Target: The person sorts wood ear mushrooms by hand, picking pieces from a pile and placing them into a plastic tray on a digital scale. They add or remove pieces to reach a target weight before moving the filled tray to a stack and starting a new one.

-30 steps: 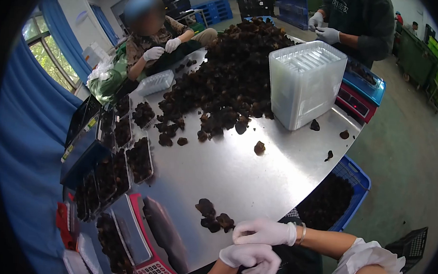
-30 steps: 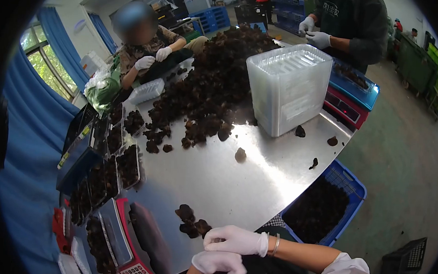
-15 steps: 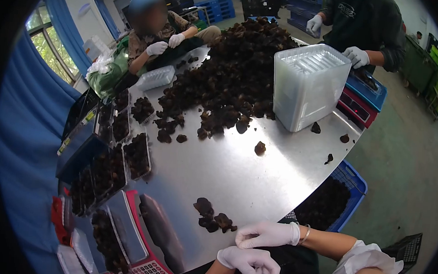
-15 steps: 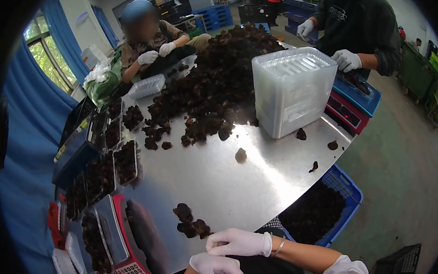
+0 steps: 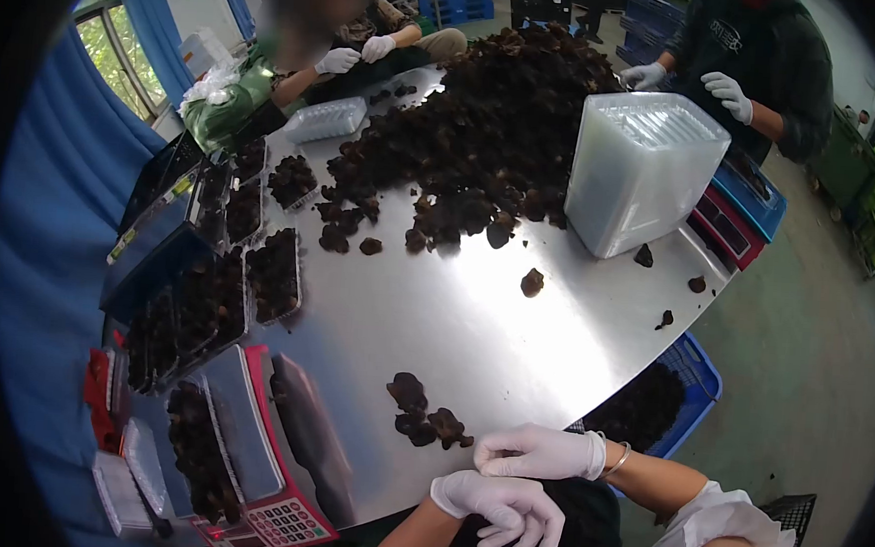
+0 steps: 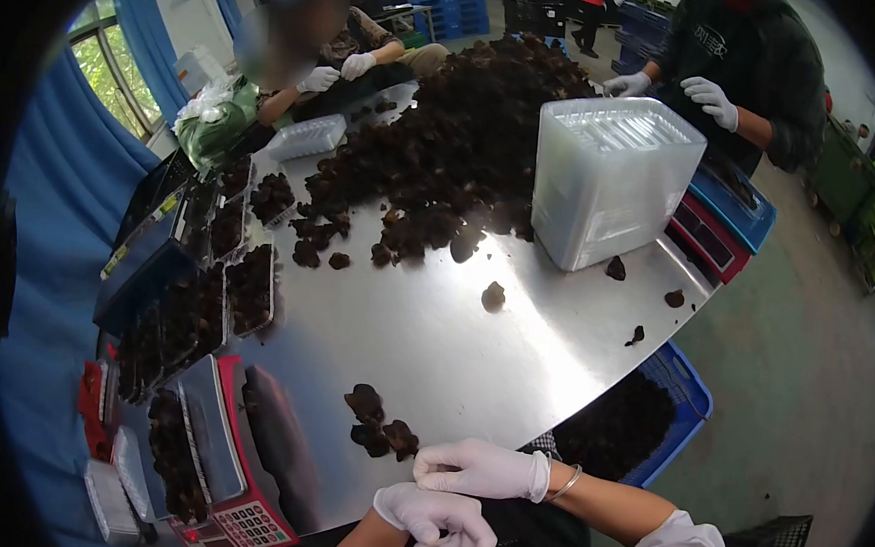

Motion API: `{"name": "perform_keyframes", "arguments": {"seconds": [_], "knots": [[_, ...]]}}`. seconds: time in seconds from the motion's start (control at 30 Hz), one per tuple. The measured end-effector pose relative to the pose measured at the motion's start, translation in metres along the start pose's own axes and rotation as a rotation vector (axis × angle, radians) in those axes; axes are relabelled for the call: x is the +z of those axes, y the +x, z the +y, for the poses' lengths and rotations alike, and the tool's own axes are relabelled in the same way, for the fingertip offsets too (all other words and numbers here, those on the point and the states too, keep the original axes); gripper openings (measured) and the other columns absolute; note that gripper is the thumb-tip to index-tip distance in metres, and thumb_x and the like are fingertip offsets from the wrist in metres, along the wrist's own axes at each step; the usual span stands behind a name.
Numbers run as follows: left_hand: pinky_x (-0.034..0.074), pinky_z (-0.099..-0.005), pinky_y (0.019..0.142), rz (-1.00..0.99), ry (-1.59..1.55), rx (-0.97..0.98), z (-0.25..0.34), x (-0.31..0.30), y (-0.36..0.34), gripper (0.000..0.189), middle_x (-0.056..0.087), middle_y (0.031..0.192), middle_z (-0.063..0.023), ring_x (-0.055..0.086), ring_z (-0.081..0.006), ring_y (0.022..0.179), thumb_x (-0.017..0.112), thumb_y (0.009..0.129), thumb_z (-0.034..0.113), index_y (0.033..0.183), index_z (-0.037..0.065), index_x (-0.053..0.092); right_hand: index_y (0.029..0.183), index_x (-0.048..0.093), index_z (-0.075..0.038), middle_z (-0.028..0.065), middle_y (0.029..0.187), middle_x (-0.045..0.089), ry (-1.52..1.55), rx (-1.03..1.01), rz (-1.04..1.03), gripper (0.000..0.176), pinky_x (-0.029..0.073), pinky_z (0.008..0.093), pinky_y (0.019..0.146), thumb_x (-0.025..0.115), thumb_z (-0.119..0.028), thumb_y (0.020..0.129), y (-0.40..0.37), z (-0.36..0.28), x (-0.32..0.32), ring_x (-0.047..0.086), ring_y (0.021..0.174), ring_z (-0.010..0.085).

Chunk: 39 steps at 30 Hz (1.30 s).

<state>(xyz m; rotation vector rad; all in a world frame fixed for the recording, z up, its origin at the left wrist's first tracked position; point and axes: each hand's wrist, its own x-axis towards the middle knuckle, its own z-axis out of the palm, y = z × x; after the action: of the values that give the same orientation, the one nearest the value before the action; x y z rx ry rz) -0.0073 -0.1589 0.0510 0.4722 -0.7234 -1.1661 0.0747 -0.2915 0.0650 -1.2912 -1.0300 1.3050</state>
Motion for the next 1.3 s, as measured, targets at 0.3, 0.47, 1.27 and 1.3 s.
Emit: {"name": "perform_keyframes", "arguments": {"seconds": [0.3, 0.47, 1.27, 1.3], "knots": [[0.049, -0.0202, 0.047, 0.141, 0.207, -0.229, 0.036, 0.013, -0.038, 0.049, 0.073, 0.083, -0.0136, 0.063, -0.0127, 0.050, 0.068, 0.079, 0.029, 0.111, -0.008, 0.063, 0.093, 0.056, -0.005, -0.0001, 0.086, 0.054, 0.044, 0.044, -0.222, 0.023, 0.045, 0.0278, 0.074, 0.051, -0.025, 0.103, 0.007, -0.010, -0.029, 0.049, 0.082, 0.0088], [0.046, -0.0237, 0.044, 1.015, 0.427, 0.507, 0.026, 0.013, -0.107, 0.064, 0.068, 0.072, -0.0142, 0.062, -0.0141, 0.051, 0.057, 0.094, 0.053, 0.099, -0.011, 0.062, 0.108, 0.067, -0.004, 0.0106, 0.092, 0.069, -0.460, -0.032, 0.624, 0.033, 0.051, 0.0349, 0.082, 0.058, -0.035, 0.098, 0.052, -0.007, -0.113, 0.062, 0.085, 0.0167], [0.052, -0.0286, 0.080, 2.215, 0.906, 0.476, 0.030, -0.036, -0.132, 0.016, 0.071, 0.096, -0.0089, 0.067, -0.0155, 0.089, 0.061, 0.096, 0.008, 0.104, -0.003, 0.069, 0.133, 0.057, -0.014, 0.0202, 0.144, 0.046, -1.232, -0.118, 0.475, 0.050, 0.013, 0.0639, 0.117, 0.061, -0.039, 0.090, 0.092, 0.035, -0.081, 0.038, 0.137, 0.0401], [0.052, -0.0286, 0.080, 2.212, 0.905, 0.469, 0.030, -0.036, -0.132, 0.016, 0.071, 0.096, -0.0089, 0.067, -0.0155, 0.089, 0.061, 0.096, 0.008, 0.104, -0.003, 0.069, 0.129, 0.060, -0.014, 0.0184, 0.139, 0.051, -1.220, -0.217, 0.450, 0.044, 0.014, 0.0631, 0.117, 0.060, -0.035, 0.090, 0.091, 0.030, -0.069, 0.041, 0.136, 0.0385]]}}
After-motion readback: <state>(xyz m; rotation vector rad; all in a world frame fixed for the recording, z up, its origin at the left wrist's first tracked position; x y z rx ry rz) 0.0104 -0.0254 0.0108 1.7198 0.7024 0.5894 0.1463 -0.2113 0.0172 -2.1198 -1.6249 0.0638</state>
